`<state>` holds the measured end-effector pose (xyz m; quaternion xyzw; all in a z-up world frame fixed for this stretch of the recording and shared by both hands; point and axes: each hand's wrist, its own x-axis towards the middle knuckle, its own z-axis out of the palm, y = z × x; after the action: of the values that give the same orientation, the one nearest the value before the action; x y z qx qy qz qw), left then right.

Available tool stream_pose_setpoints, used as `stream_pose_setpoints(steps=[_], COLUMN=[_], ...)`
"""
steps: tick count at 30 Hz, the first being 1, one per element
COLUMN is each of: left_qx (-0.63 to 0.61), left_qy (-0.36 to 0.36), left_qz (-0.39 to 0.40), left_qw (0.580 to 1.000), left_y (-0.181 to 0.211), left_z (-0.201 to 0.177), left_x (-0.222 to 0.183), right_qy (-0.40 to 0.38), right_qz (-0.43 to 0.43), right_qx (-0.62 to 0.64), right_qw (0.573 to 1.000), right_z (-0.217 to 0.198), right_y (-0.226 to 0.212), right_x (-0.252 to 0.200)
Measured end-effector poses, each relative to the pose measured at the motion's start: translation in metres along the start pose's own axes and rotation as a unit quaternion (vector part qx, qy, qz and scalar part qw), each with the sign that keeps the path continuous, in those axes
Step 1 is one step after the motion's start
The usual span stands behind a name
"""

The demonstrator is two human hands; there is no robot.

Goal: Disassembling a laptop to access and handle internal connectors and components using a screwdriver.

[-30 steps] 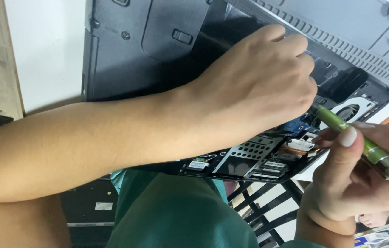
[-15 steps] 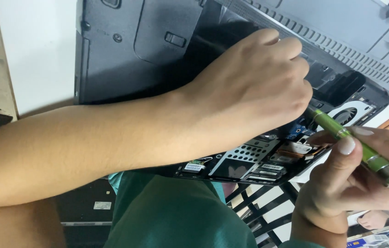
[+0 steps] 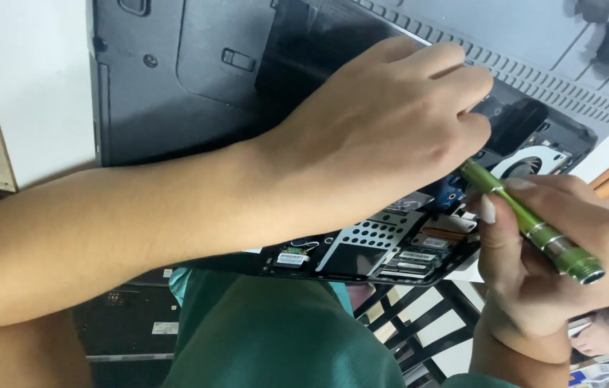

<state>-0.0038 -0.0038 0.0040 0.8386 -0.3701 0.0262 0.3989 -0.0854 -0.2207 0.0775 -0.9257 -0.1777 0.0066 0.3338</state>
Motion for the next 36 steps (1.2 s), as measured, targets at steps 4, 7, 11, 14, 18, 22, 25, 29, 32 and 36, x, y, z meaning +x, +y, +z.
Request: stream_pose_setpoints(steps=[4, 7, 11, 14, 18, 22, 25, 29, 32, 36], left_qx=[-0.054, -0.057, 0.033, 0.031, 0.058, 0.002, 0.006, -0.145, -0.151, -0.158], left_qy=[0.012, 0.026, 0.046, 0.072, 0.064, 0.099, 0.100, 0.067, 0.078, 0.053], left_qz=[0.018, 0.050, 0.116, 0.134, 0.130, 0.125, 0.123, 0.045, 0.160, 0.166], left_qw=[0.998, 0.997, 0.992, 0.988, 0.988, 0.987, 0.987, 0.986, 0.972, 0.972], left_y=[0.004, 0.006, 0.004, 0.003, 0.005, 0.007, 0.006, 0.009, 0.008, 0.011], left_z=[0.006, 0.014, 0.014, 0.017, 0.020, 0.026, 0.023, 0.015, 0.001, 0.005], left_x=[0.004, 0.007, 0.010, 0.008, 0.006, 0.010, 0.005, 0.004, 0.011, 0.012], right_qy=[-0.110, -0.173, -0.174, -0.180, -0.160, -0.215, -0.254, -0.297, -0.324, -0.321], right_qz=[0.027, 0.031, 0.030, 0.069, 0.163, 0.046, 0.024, -0.021, -0.049, -0.105], right_qx=[0.006, -0.008, 0.003, -0.088, -0.075, -0.286, -0.263, -0.252, -0.232, -0.200], right_qw=[0.994, 0.984, 0.984, 0.977, 0.971, 0.933, 0.930, 0.921, 0.916, 0.920], right_z=[-0.017, -0.029, -0.032, -0.037, -0.050, -0.055, -0.054, -0.058, -0.062, -0.066], right_y=[-0.005, 0.001, 0.002, -0.023, -0.049, -0.055, -0.058, -0.052, -0.045, -0.043], right_x=[0.019, 0.025, 0.023, 0.026, 0.018, 0.021, 0.035, 0.045, 0.048, 0.049])
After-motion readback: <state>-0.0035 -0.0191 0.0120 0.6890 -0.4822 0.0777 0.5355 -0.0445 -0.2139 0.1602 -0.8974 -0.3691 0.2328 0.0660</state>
